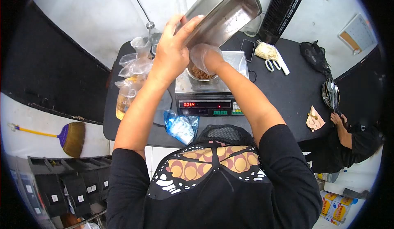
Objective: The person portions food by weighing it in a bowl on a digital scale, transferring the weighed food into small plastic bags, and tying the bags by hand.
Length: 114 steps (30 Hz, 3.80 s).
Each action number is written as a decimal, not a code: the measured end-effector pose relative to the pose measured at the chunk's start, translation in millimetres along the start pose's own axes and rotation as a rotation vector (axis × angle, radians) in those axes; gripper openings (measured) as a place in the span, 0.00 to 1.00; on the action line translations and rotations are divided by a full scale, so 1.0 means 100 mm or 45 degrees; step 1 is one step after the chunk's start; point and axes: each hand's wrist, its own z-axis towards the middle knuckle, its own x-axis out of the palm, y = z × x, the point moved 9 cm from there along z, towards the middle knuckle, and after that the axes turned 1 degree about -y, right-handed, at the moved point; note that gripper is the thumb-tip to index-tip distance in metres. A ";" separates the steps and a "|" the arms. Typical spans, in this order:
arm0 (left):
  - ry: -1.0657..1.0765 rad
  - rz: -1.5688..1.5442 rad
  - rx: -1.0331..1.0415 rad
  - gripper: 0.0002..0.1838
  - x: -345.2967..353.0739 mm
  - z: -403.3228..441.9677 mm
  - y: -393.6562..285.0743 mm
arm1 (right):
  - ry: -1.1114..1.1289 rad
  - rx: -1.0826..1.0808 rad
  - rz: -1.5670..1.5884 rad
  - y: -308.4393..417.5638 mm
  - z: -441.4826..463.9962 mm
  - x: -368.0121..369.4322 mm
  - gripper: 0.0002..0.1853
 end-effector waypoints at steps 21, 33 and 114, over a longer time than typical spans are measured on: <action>-0.110 0.004 -0.063 0.40 -0.31 -0.14 0.01 | -0.629 -0.153 0.026 -0.14 0.02 -0.64 0.12; -0.161 -0.012 0.053 0.40 -0.48 -0.16 -0.20 | -0.406 0.012 -0.303 0.01 0.05 -0.38 0.09; 0.188 -0.831 -1.953 0.15 1.54 -2.48 1.84 | -0.422 0.485 1.470 -0.68 -0.53 0.19 0.04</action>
